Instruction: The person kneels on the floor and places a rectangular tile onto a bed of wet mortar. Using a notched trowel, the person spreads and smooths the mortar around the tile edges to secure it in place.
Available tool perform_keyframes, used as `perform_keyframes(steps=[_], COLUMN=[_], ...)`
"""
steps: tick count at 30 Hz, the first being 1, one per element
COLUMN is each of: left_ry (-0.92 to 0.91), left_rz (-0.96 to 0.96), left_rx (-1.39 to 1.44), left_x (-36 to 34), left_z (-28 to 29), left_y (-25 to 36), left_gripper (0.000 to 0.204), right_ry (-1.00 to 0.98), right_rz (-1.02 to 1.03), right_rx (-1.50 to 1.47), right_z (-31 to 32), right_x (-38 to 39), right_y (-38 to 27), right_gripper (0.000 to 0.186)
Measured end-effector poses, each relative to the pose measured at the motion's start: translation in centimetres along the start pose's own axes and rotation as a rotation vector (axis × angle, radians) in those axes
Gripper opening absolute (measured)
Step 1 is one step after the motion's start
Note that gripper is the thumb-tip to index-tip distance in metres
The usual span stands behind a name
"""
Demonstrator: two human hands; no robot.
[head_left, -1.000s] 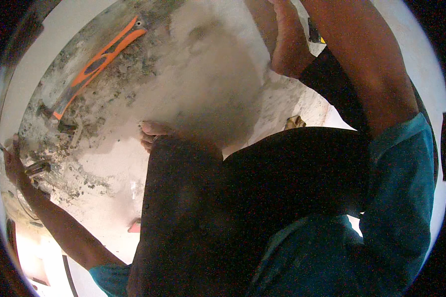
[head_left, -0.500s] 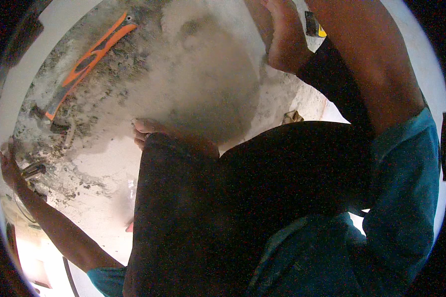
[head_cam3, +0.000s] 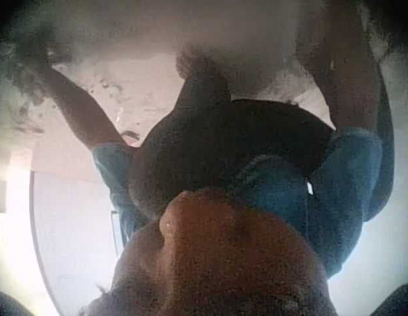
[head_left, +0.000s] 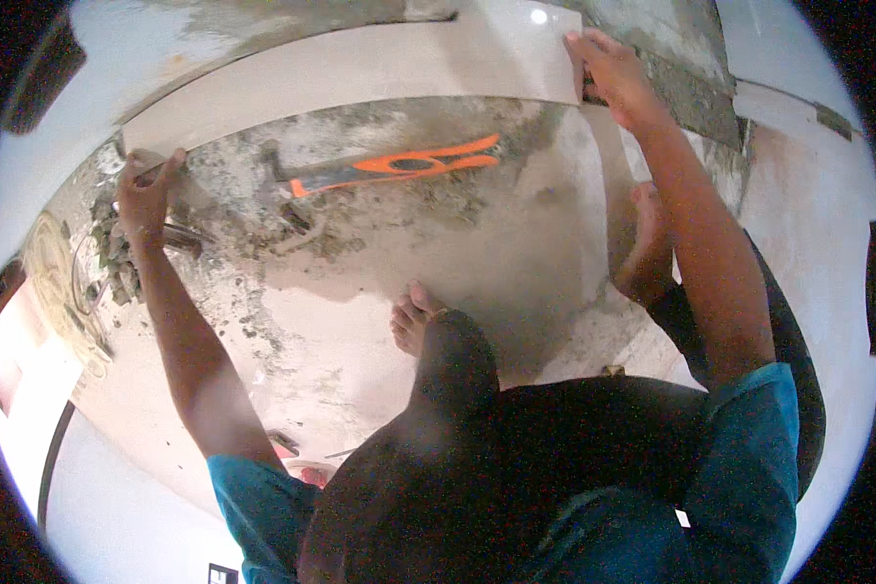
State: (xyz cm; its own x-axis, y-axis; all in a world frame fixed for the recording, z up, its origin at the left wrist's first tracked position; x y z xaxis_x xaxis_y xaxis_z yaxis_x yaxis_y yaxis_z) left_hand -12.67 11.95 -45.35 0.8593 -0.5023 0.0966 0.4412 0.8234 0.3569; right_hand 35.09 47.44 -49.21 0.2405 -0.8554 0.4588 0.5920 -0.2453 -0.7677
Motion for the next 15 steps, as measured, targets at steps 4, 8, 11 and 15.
perform_keyframes(steps=[4, 8, 11, 15], left_ry=[0.116, 0.151, 0.198, 0.227], left_rz=[-0.151, -0.136, -0.219, -0.239], left_rx=[-0.131, -0.126, -0.181, -0.103], left_x=[-0.2, -0.7, -0.5, -0.2], left_z=[-0.6, -0.5, -0.4, -0.2], left_y=[-0.1, -1.2, -0.4, 0.3], left_gripper=[0.086, 0.088, 0.086, 0.083], right_ry=[0.073, 0.263, 0.311, 0.326], right_rz=[-0.023, 0.130, 0.071, 0.002], right_rx=[-0.074, 0.069, 0.037, -0.041], right_z=[-0.8, -1.3, -1.6, -2.0], right_x=[-0.4, -1.5, -1.5, -0.9], right_y=[1.0, 1.5, 2.1, 1.7], right_gripper=[0.040, 0.033, 0.031, 0.031])
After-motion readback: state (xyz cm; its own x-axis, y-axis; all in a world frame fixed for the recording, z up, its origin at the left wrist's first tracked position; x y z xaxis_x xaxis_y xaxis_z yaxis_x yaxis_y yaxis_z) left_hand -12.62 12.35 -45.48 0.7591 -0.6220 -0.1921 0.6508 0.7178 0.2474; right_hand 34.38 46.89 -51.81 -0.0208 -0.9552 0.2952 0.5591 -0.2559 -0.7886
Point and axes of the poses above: each hand's wrist, its own x-axis away from the middle knuckle, its own z-axis out of the back of the hand, y = z × x, the point moved 6 cm from there along -x, towards the middle knuckle, and after that the axes turned 9 degrees about y, right-handed, at the moved point
